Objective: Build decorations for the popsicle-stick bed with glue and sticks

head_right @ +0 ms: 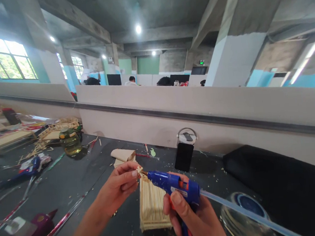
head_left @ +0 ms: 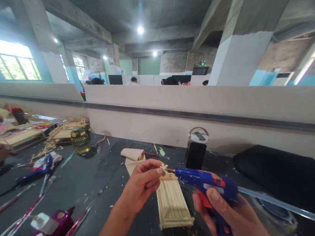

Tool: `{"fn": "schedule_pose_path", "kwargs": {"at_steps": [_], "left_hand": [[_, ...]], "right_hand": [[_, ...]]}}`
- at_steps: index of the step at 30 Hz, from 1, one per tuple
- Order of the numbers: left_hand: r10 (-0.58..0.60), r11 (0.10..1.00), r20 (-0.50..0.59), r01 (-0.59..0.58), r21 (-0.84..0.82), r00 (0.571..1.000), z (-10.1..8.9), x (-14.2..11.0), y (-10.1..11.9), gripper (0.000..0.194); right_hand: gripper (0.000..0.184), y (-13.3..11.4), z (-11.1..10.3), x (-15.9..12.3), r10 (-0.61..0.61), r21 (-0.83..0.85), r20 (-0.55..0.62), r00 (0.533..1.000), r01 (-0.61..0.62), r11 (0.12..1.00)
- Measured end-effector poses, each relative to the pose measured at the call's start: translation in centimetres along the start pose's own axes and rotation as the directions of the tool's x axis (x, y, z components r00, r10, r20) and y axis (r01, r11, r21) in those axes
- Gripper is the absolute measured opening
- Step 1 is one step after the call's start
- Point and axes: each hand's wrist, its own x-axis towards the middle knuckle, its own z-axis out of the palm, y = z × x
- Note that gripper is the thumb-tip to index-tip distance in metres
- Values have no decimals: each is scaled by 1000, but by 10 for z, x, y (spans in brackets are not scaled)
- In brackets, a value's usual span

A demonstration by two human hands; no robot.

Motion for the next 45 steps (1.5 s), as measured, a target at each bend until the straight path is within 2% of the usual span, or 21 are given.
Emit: {"fn": "schedule_pose_path", "kwargs": {"at_steps": [4,10,14,23,30,40,45], "left_hand": [[-11,1000,5,11,-1,1000,0,0,0,12],[3,998,-12,-4,-66,1000,-4,-1,3,14],[-24,997,-8,23,-67,1000,-3,-1,4,13],[-31,998,-6,31,-55,999,0,-2,3,12],[-36,998,15,37,-54,999,-1,-2,1,12],[-36,998,19,37,-50,999,-1,-1,2,11],[-39,998,33,40,-41,999,-3,-2,2,11]], "right_hand": [[50,-2,3,-4,9,36,4,1000,-10,999],[49,-3,-7,-3,-15,147,7,1000,14,989],[47,-2,-6,-1,13,130,42,999,-18,991],[46,-2,-1,-1,-4,148,66,998,-5,989],[51,-2,0,1,14,126,94,995,-26,992],[46,-5,2,0,12,134,58,998,-20,991],[49,-5,1,0,-13,50,73,997,9,999]]}}
